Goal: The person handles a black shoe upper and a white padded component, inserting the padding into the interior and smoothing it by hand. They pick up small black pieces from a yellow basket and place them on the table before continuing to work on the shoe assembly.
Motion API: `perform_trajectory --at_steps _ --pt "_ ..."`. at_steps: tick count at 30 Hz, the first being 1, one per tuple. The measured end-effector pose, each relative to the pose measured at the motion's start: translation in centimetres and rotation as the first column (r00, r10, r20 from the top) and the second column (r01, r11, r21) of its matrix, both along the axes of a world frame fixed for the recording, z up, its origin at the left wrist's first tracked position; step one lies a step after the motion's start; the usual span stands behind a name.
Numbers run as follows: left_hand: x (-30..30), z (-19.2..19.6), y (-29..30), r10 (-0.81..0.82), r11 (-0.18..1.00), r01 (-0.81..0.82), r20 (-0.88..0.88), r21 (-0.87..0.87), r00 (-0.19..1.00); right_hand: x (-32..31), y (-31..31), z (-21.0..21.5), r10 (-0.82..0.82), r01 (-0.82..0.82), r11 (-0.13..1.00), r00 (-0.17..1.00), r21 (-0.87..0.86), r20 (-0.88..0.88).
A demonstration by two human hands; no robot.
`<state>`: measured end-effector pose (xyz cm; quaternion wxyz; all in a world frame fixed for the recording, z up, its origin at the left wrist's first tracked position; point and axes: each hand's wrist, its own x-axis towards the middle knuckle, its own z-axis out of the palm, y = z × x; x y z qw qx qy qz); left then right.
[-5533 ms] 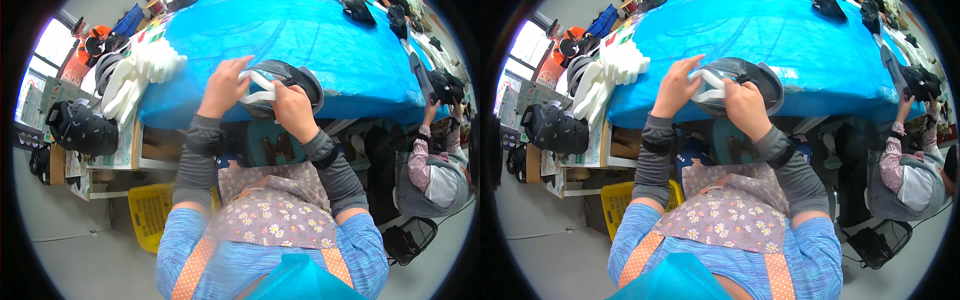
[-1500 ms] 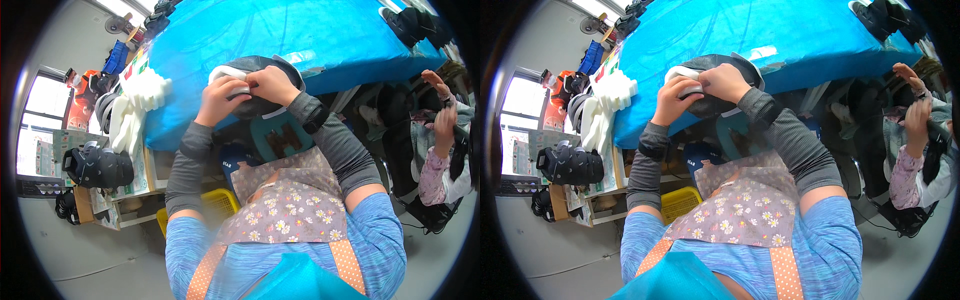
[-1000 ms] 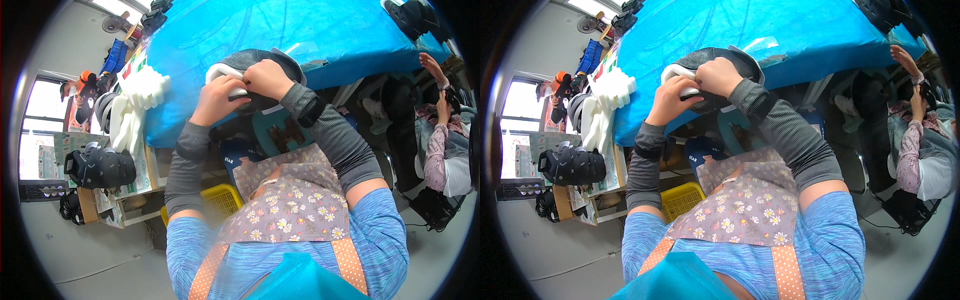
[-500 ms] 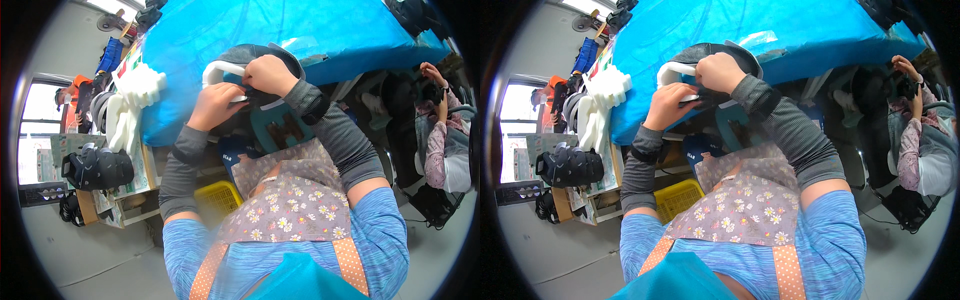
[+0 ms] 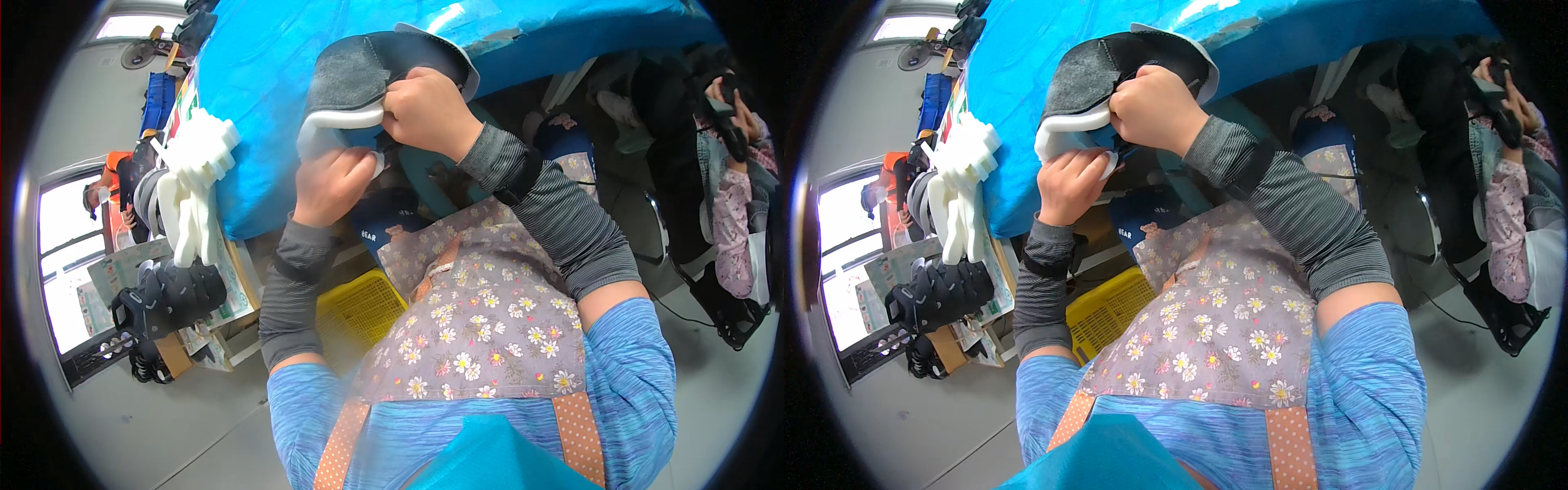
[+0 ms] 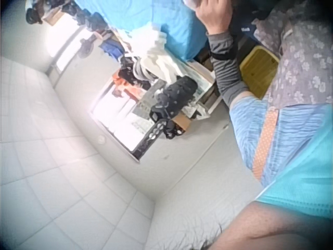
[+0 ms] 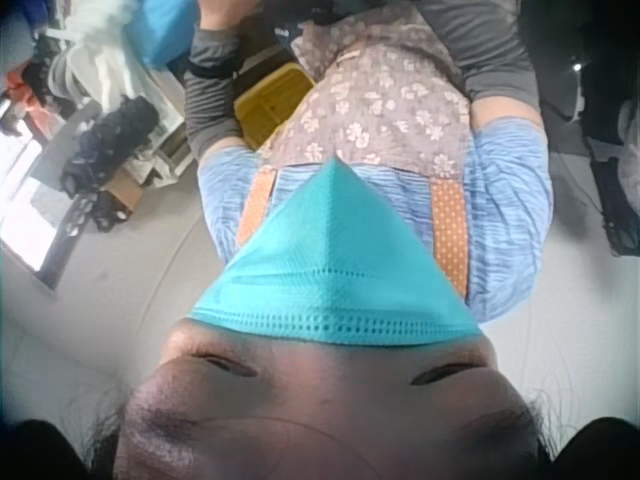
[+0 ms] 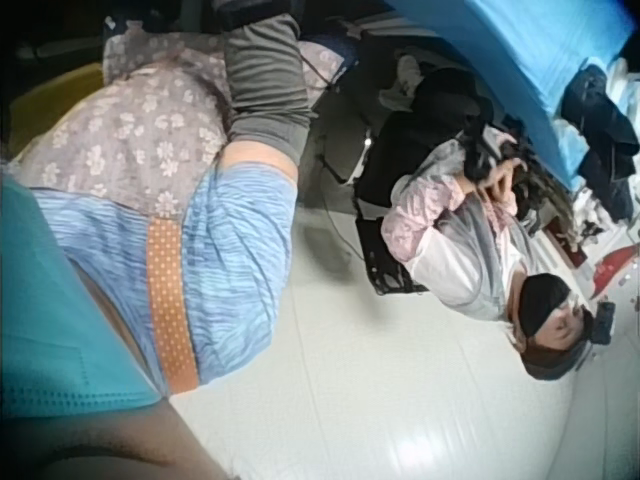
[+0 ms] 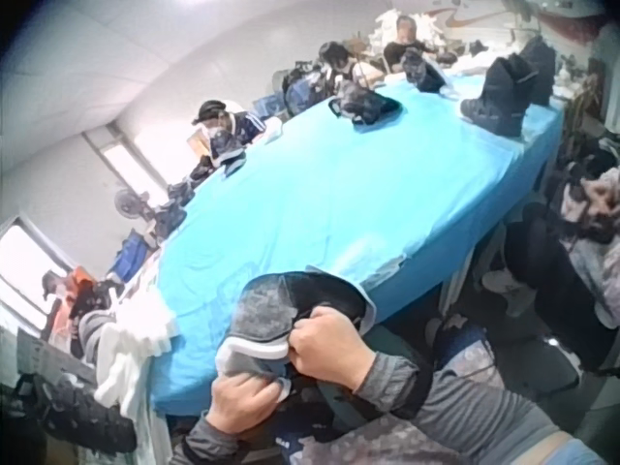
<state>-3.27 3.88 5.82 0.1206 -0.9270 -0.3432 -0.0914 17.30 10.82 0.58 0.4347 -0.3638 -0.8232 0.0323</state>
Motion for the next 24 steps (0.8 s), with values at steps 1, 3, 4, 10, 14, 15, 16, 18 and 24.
perform_trajectory --at_steps 1,3,4,10,14,15,16,18,24 --pt "0.0 -0.2 -0.1 -0.009 0.999 0.009 0.009 0.032 1.0 0.0 0.0 -0.2 -0.005 0.005 1.0 1.0 -0.01 -0.007" --pt "0.0 -0.6 -0.1 -0.019 0.998 0.019 0.013 0.057 1.0 0.0 0.0 -0.4 0.016 -0.017 1.0 0.999 0.012 0.052" --pt "-0.1 -0.7 -0.2 -0.018 0.999 0.017 0.04 0.046 0.999 0.0 -0.1 -0.5 0.019 -0.02 0.999 0.999 0.038 0.034" --pt "0.7 -0.4 -0.9 0.13 0.991 -0.122 0.196 -0.052 0.972 -0.1 0.1 -0.7 0.036 -0.038 0.998 0.998 0.051 0.044" --pt "2.3 0.6 -0.7 0.146 0.988 -0.137 0.156 -0.067 0.977 -0.2 0.2 -0.8 0.053 -0.055 0.998 0.997 0.034 0.058" --pt "2.3 0.8 -0.7 0.145 0.988 -0.136 0.154 -0.068 0.977 -0.2 0.3 -0.8 0.05 -0.053 0.998 0.997 0.031 0.066" --pt "2.1 1.1 -0.8 0.152 0.983 -0.139 0.097 -0.123 0.984 -0.2 0.3 -0.7 0.048 -0.05 0.998 0.996 0.028 0.074" --pt "2.0 1.2 -0.9 0.154 0.973 -0.145 0.039 -0.177 0.987 -0.2 0.4 -0.6 0.046 -0.048 0.999 0.996 0.019 0.074" --pt "1.6 1.2 -0.6 0.157 0.963 -0.142 0.046 -0.23 0.987 -0.2 0.6 -0.3 0.024 -0.024 1.0 1.0 -0.017 -0.003"
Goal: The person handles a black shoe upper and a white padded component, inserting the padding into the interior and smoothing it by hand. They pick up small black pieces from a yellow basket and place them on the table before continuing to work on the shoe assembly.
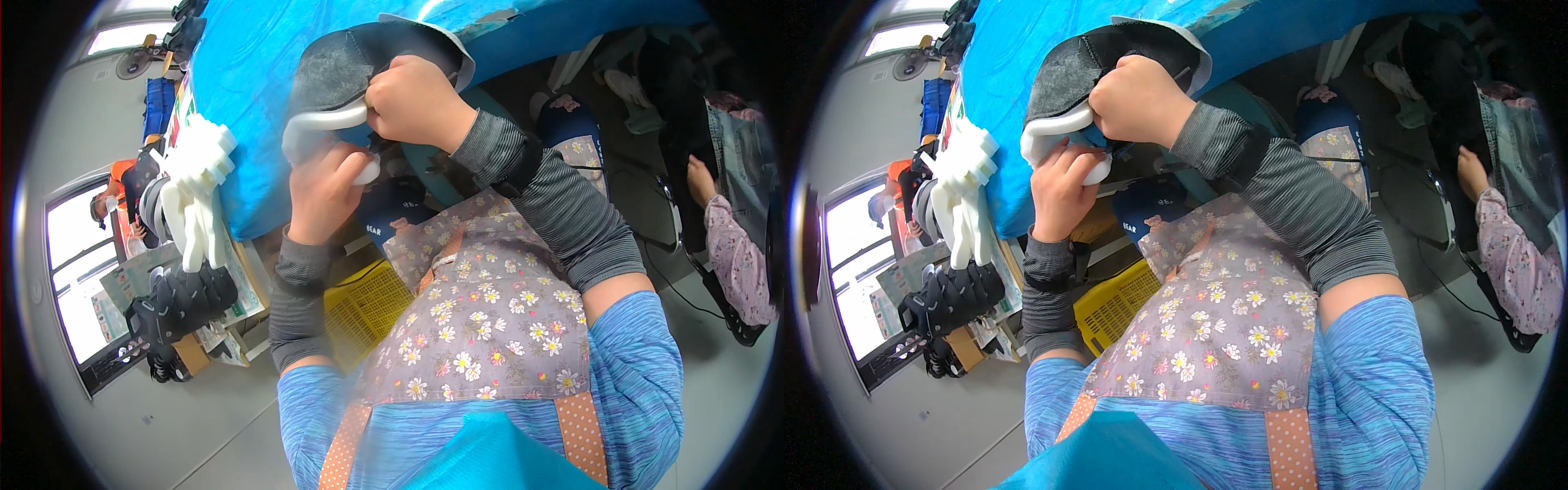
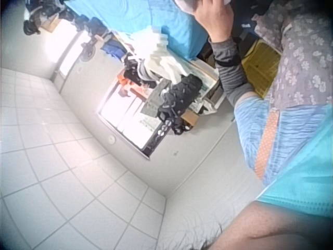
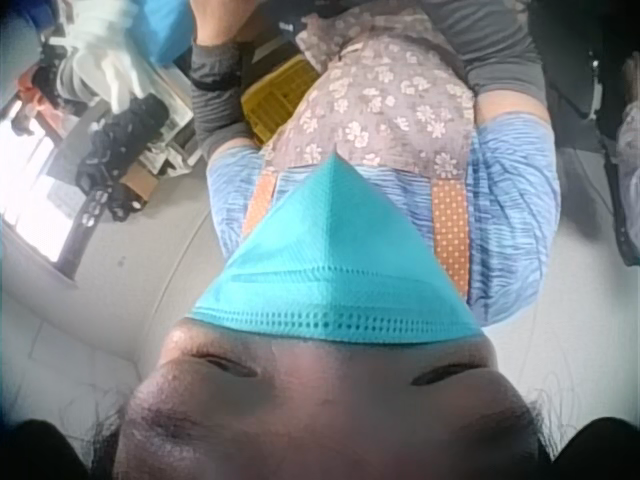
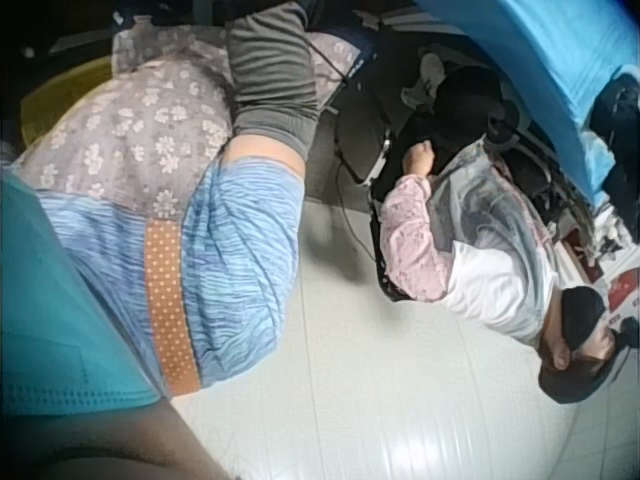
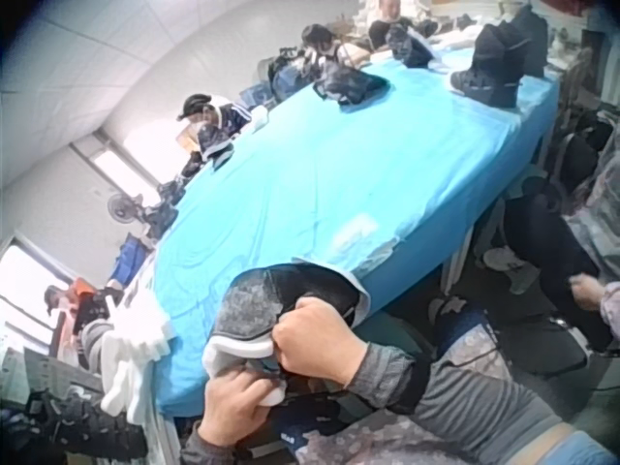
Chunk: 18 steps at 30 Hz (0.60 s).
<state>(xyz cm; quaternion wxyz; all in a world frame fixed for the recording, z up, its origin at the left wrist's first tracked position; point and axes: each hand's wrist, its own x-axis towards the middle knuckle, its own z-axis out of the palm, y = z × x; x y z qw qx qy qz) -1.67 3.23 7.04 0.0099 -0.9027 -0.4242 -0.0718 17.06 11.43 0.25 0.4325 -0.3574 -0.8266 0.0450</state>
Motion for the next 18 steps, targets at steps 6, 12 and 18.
perform_trajectory --at_steps 6,12,18 --pt "-0.4 -0.2 0.0 -0.016 0.999 0.015 0.036 0.031 0.999 -0.2 0.1 0.1 0.013 -0.014 0.999 1.0 -0.042 -0.019" --pt "0.7 0.7 -0.2 0.035 0.999 -0.037 0.07 0.03 0.997 -0.2 0.2 0.2 0.013 -0.013 0.999 1.0 -0.042 0.0" --pt "1.0 0.8 0.1 0.064 0.998 -0.062 0.095 -0.032 0.993 -0.3 0.2 0.0 0.01 -0.006 0.998 0.999 -0.061 0.05"
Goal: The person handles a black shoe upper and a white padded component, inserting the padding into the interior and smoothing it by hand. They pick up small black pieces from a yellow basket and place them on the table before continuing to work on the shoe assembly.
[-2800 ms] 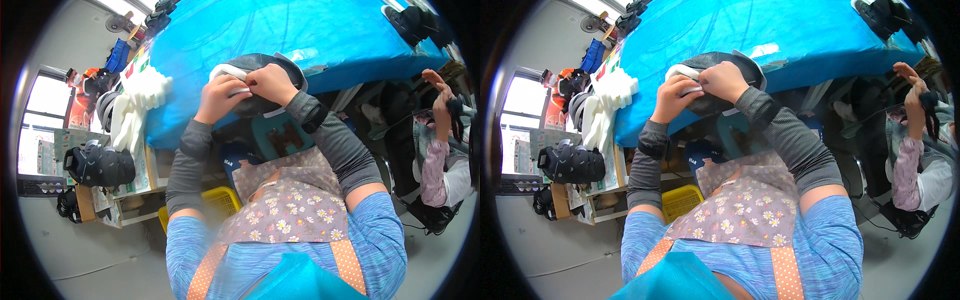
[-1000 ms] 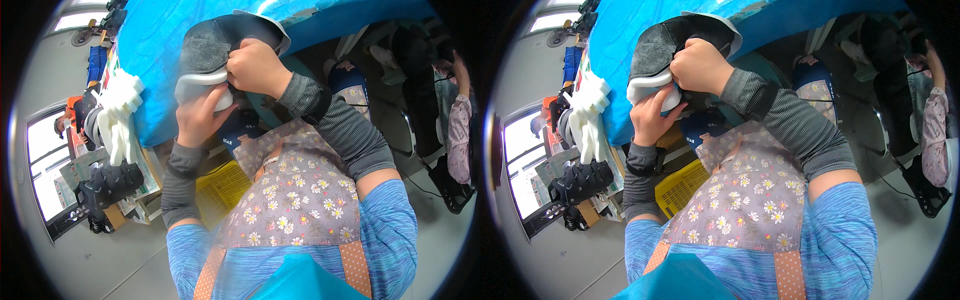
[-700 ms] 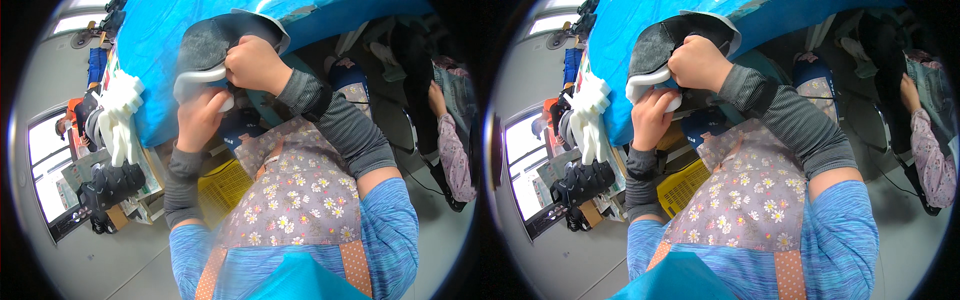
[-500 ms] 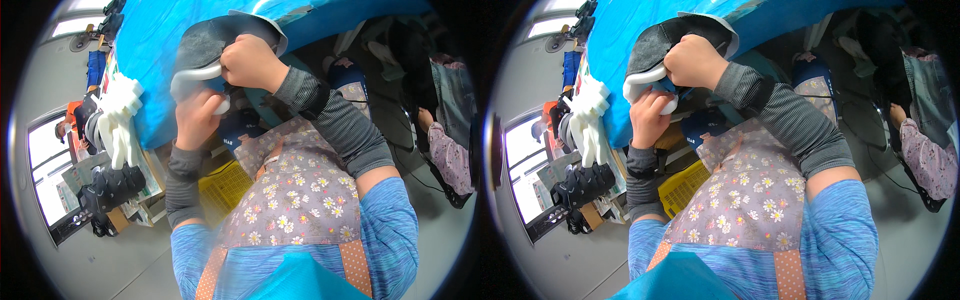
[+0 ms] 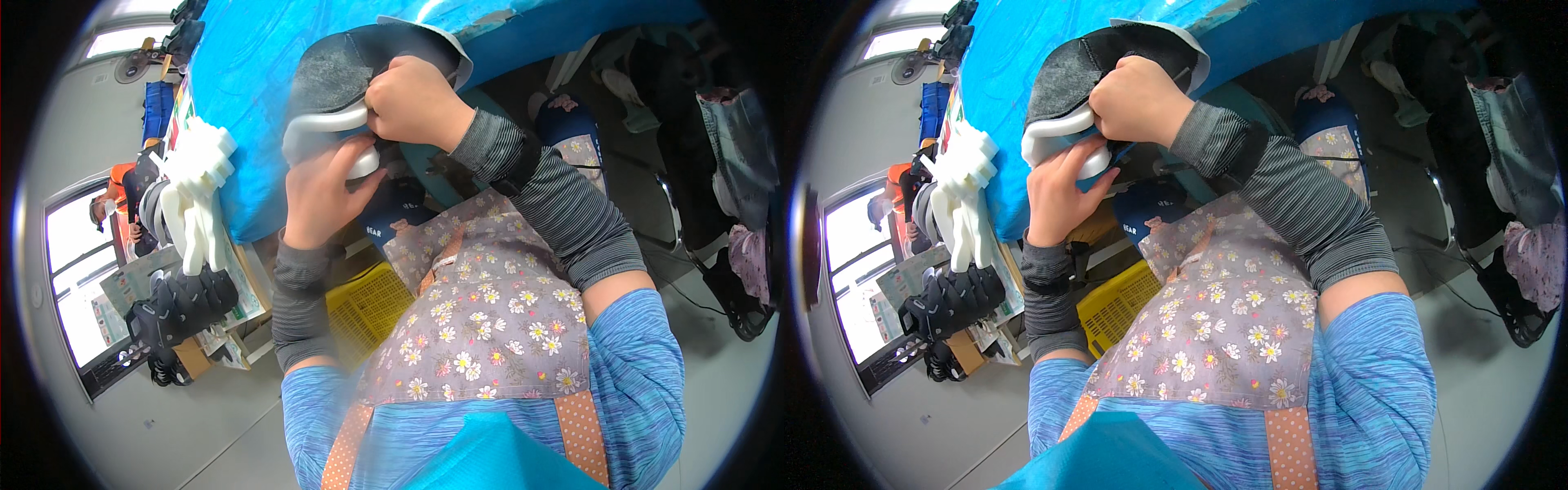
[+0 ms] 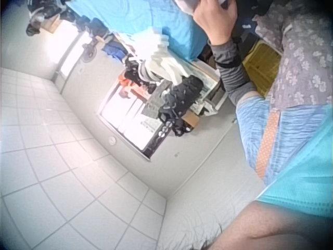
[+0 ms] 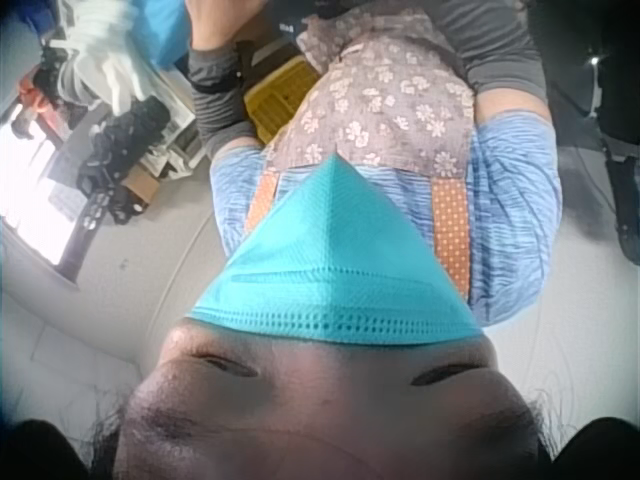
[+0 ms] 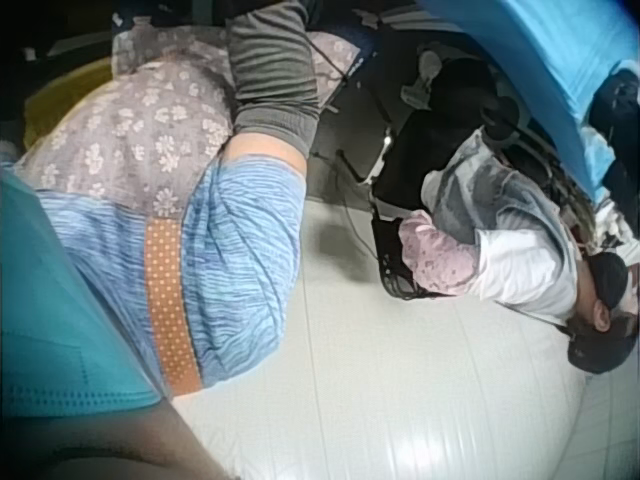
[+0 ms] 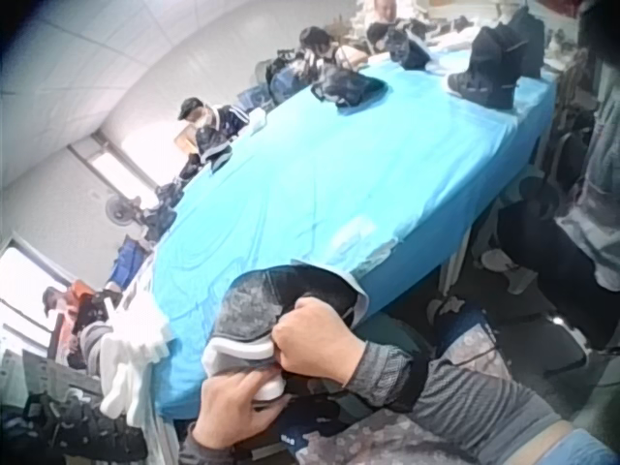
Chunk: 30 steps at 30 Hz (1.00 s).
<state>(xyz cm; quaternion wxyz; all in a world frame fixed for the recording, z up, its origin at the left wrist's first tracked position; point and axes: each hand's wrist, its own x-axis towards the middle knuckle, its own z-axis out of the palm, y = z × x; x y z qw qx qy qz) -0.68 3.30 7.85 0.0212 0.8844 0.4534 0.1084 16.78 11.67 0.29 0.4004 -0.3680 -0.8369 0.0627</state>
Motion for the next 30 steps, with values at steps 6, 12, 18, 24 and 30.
perform_trajectory --at_steps 6,12,18,24,30 --pt "-0.6 -0.5 0.7 0.0 0.995 0.011 -0.109 0.102 0.994 0.4 0.5 0.3 0.001 0.0 1.0 0.999 0.025 -0.049" --pt "-1.1 1.1 0.8 -0.019 0.999 0.022 -0.091 0.03 0.996 -0.2 1.1 2.2 0.003 -0.007 0.999 0.996 -0.054 -0.087" --pt "-1.1 0.8 0.8 -0.114 0.986 0.103 0.073 0.133 0.991 0.3 1.0 2.9 0.063 -0.076 0.986 0.994 -0.15 -0.085" --pt "-3.1 -1.5 0.8 0.004 0.957 -0.089 0.293 0.277 0.956 4.4 0.1 5.4 0.227 -0.64 0.714 0.595 -0.284 -0.771" --pt "-8.1 -3.7 2.9 0.231 0.916 -0.398 0.763 0.038 0.603 7.9 2.9 0.6 -0.385 -0.003 0.789 0.777 -0.615 -0.498"
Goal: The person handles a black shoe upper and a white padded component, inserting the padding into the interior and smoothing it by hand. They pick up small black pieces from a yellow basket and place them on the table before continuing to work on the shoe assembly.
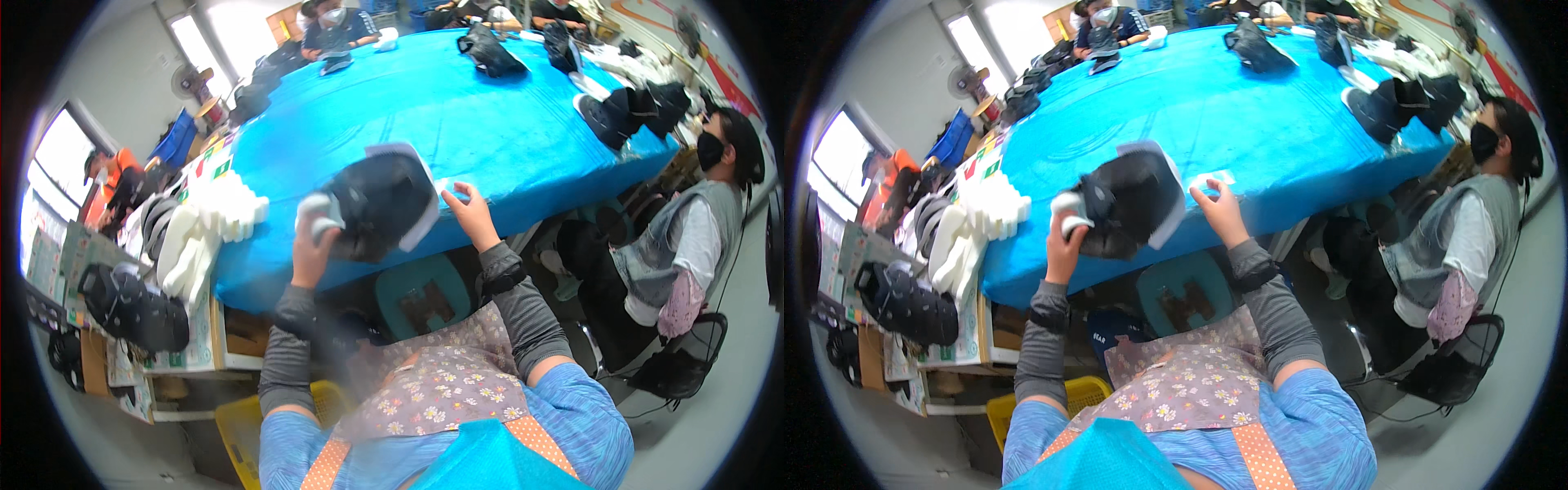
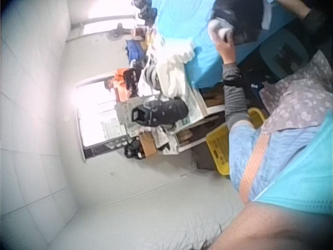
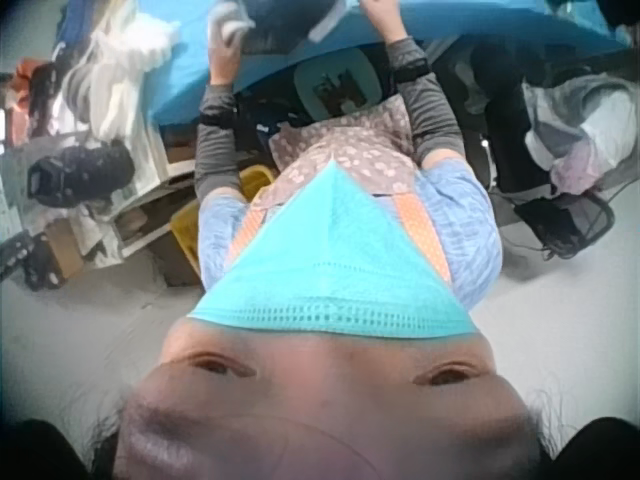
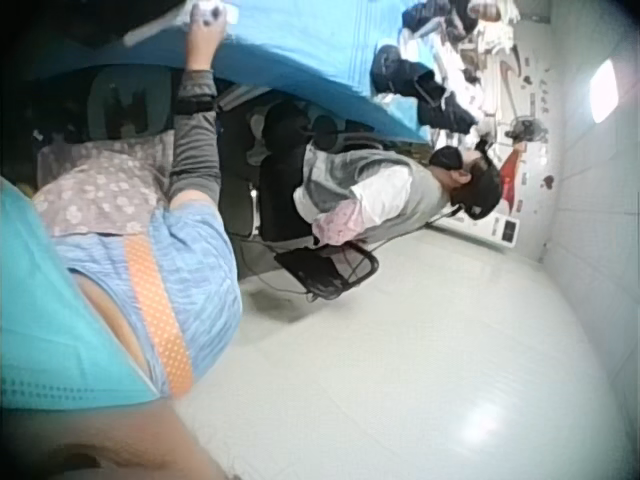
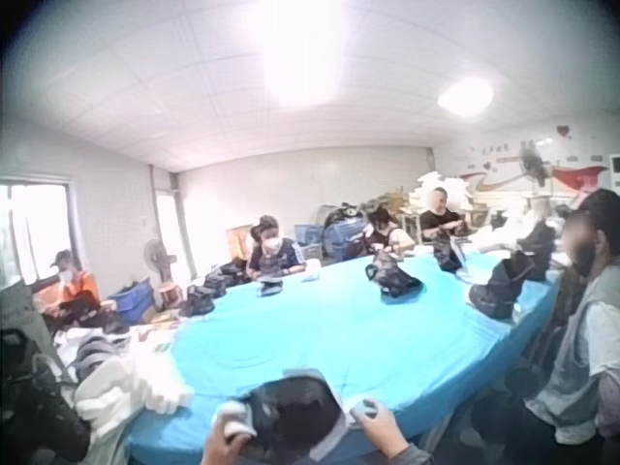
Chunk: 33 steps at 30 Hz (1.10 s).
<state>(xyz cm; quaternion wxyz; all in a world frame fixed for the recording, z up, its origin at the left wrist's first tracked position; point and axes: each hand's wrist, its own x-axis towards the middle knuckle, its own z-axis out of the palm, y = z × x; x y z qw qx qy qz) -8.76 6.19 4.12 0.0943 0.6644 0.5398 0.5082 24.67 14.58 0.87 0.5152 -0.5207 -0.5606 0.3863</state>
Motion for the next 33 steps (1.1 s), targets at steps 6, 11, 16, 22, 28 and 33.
perform_trajectory --at_steps 6,11,16,22,28,33 --pt "-3.3 -1.0 2.9 0.101 0.987 -0.132 0.284 0.092 0.954 -4.1 -2.0 2.8 0.401 -0.449 0.889 0.86 -0.092 -0.316" --pt "-3.3 -1.1 2.0 0.081 0.993 -0.107 0.347 0.057 0.934 -6.5 -2.8 5.2 0.449 -0.479 0.872 0.864 -0.099 -0.23" --pt "-2.0 0.3 1.1 0.002 0.999 -0.026 0.494 0.042 0.87 -6.4 -2.9 4.5 0.486 -0.515 0.854 0.838 -0.066 -0.248" --pt "0.7 4.8 -5.5 0.005 0.993 -0.042 0.319 0.111 0.948 -3.9 -3.9 5.9 0.491 -0.617 0.785 0.557 0.061 -0.67" --pt "2.7 9.6 -9.3 -0.368 0.913 0.378 -0.092 0.151 0.925 0.3 -7.8 10.0 0.561 -0.696 0.694 0.363 0.184 -0.744" --pt "3.3 9.7 -9.0 -0.383 0.913 0.405 -0.238 0.052 0.893 2.0 -9.8 12.1 0.343 -0.645 0.764 0.45 -0.034 -0.825"
